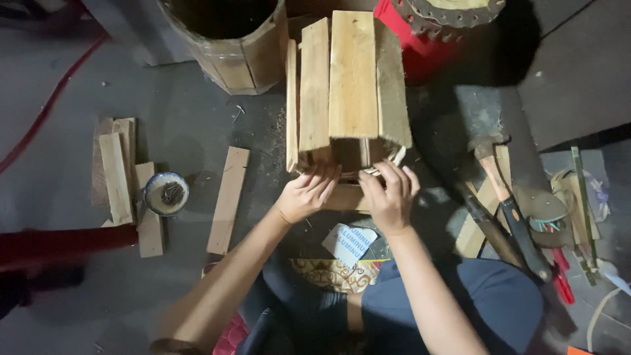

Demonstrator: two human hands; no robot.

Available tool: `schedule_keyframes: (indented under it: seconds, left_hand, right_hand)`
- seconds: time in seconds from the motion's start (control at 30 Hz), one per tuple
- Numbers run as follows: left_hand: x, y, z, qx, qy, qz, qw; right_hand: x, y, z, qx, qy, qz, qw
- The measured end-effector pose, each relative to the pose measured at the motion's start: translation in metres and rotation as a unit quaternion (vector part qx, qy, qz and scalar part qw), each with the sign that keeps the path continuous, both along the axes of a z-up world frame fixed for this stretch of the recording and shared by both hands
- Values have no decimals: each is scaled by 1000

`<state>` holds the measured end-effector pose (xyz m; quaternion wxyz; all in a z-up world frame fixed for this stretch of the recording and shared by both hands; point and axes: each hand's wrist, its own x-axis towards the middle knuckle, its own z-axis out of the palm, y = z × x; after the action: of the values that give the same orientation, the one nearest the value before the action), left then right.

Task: Assembling a wooden drum by splitting wood slats and hammering them onto a frame

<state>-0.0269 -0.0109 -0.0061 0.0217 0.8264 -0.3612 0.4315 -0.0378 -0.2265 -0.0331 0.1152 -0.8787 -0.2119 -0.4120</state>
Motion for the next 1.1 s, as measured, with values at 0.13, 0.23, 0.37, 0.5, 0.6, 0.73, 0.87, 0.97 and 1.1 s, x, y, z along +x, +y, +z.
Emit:
schedule_keyframes:
  seconds: [0.13, 0.23, 0.37, 0.5, 0.6, 0.73, 0.87, 0.97, 1.1]
  left_hand:
    - [-16, 0, 3, 3, 50, 1, 999]
    - [-26, 0, -13, 14, 57, 37, 998]
    - [-35, -1, -29, 15, 65, 64, 996]
    - [-38, -11, -26, 24, 46, 120, 991]
    - [-54, -19, -36, 30, 88, 143, 985]
    - [-65, -20, -39, 17, 142, 141, 980]
    - [-66, -20, -60, 24, 164, 131, 977]
    - [-66, -19, -60, 10, 164, 121, 979]
    - [-66, -16, -57, 3, 168, 115, 979]
  right_hand:
    - [-24, 5, -5, 13, 32, 0, 999]
    - [-37, 10, -3, 24, 54, -12, 998]
    - [-46, 21, 13, 31, 58, -16, 998]
    - [-48, 21, 8, 26, 61, -18, 998]
    - [-50, 19, 3, 22, 66, -22, 997]
    - [-53, 24, 3, 24, 56, -19, 998]
    - [-59, 34, 8, 58, 33, -29, 997]
    - [-60, 39, -18, 81, 70, -37, 994]
    - [-55, 54, -47, 194, 208, -21, 958]
